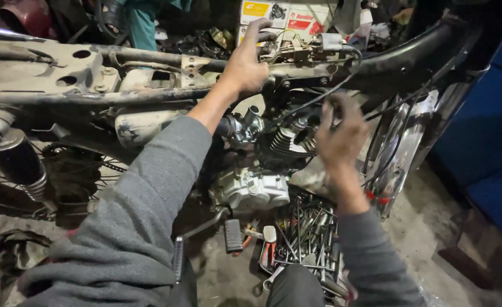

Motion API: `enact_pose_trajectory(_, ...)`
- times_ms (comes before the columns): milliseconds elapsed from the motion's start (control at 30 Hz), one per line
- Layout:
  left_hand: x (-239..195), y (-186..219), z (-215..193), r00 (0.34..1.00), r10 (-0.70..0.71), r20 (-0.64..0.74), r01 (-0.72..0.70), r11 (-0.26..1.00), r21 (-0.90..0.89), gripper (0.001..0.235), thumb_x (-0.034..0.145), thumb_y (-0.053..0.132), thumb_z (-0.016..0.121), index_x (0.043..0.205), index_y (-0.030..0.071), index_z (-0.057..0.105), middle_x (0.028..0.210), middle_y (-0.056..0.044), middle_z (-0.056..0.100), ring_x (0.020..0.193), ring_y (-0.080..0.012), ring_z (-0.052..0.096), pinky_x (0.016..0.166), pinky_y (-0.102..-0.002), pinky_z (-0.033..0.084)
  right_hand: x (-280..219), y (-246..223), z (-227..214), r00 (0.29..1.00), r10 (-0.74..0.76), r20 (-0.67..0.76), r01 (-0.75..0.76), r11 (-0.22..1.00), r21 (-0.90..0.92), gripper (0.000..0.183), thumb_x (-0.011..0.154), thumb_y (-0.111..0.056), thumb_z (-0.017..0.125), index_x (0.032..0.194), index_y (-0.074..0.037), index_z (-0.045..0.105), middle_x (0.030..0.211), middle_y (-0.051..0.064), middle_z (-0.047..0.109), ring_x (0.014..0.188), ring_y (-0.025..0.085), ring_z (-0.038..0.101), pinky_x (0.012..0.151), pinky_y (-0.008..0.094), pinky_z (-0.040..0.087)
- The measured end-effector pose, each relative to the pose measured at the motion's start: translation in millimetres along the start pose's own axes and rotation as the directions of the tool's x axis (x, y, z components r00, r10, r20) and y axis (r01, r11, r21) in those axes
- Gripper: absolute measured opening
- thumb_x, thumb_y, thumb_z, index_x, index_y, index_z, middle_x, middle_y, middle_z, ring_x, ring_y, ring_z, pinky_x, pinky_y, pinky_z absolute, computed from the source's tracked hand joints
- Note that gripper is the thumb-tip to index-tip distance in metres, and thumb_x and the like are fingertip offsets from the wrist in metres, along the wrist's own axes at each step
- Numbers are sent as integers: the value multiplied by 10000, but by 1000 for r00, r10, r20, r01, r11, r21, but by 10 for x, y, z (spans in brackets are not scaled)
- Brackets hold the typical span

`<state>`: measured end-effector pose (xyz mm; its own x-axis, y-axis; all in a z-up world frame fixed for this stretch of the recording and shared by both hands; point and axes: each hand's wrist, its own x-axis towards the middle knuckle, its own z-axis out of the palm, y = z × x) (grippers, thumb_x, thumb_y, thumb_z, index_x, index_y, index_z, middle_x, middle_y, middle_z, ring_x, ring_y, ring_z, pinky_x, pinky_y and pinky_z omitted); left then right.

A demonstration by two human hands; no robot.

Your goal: Routing and connecting electrical wires and mechanical cables through the frame and engine of a motorcycle during repair.

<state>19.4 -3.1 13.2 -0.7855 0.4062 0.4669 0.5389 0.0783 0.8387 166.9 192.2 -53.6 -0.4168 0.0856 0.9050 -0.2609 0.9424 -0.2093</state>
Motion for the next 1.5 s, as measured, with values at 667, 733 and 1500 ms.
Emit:
enact_pose_trajectory(667, 283, -479, 26, 987, 154, 44, -155, 987, 36, 936, 682, -190, 441, 1511, 244, 428, 1596, -184, 450, 1440, -394, 476, 998, -385, 603, 850, 302, 104, 925, -273, 264, 267, 962, 57, 665, 975, -53, 694, 1555, -29, 371, 1521, 260, 414, 1351, 470, 368, 1150, 588, 318)
enact_pose_trajectory(733, 371, -580, 46, 958, 288, 6, -287, 953, 92, 788, 694, -94, 542, 1423, 204, 524, 1440, -147, 625, 1338, -309, 596, 1094, -374, 487, 845, 344, 111, 926, -259, 273, 253, 966, 60, 710, 952, -35, 723, 1556, -22, 350, 1539, 252, 411, 1380, 451, 341, 1173, 576, 315)
enact_pose_trajectory(1500, 492, -760, 144, 880, 462, 112, -444, 883, -153, 641, 778, -200, 398, 1381, -3, 486, 1275, -175, 593, 1211, -254, 610, 1054, -294, 508, 445, 473, 88, 956, -124, 265, 163, 978, -129, 850, 989, -152, 719, 1655, -57, 199, 1734, 173, 168, 1642, 414, 152, 1409, 489, 142)
